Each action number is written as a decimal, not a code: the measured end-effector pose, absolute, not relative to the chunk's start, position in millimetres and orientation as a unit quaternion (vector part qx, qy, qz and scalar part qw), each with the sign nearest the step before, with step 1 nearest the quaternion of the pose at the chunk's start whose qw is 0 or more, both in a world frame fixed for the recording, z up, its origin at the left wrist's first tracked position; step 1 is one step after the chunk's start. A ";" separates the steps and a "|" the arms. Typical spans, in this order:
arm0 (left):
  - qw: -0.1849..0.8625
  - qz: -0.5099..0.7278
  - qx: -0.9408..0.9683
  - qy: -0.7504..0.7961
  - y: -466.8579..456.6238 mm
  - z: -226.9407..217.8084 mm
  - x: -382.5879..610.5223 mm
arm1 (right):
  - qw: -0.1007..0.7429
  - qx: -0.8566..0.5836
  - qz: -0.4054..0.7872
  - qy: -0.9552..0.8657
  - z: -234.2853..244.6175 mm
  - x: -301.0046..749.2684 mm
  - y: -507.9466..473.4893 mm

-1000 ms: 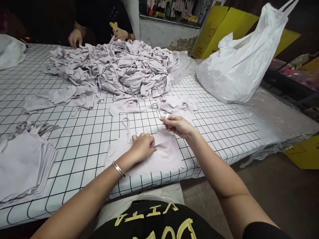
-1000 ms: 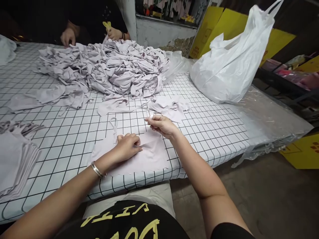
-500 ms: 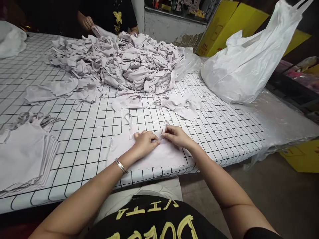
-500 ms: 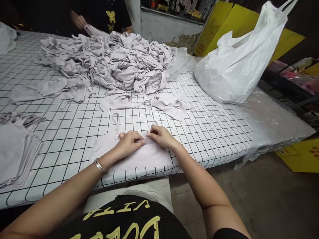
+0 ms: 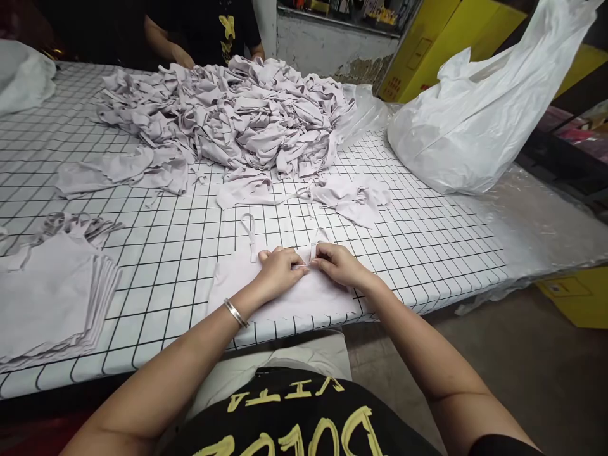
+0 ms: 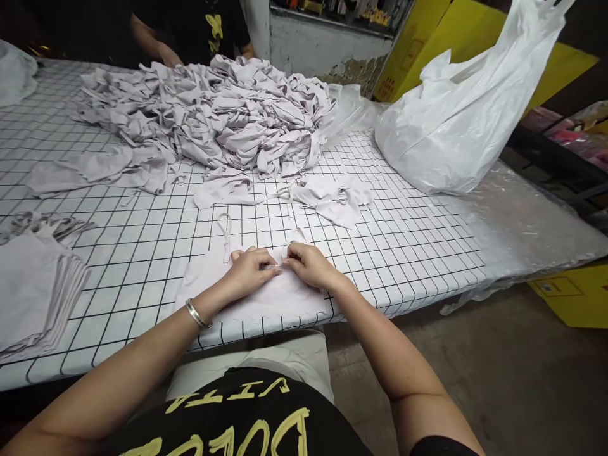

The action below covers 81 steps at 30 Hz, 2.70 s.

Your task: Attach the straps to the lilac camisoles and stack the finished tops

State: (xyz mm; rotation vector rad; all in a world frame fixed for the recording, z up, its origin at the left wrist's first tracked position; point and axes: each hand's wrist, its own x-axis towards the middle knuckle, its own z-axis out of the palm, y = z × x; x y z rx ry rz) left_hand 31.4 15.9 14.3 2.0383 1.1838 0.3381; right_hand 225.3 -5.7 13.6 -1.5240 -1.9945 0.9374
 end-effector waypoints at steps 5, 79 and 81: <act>0.370 0.132 0.795 0.461 15.3 15.3 31.7 | 0.224 -0.554 0.344 -0.724 12.5 224.5 -5.7; 0.124 0.111 0.904 0.394 -46.4 3.1 -17.9 | 0.276 -0.706 0.373 -0.535 43.7 229.0 85.7; 0.098 0.146 0.860 0.478 -53.8 4.6 -46.2 | 0.188 -0.761 0.226 -0.579 49.5 242.6 68.9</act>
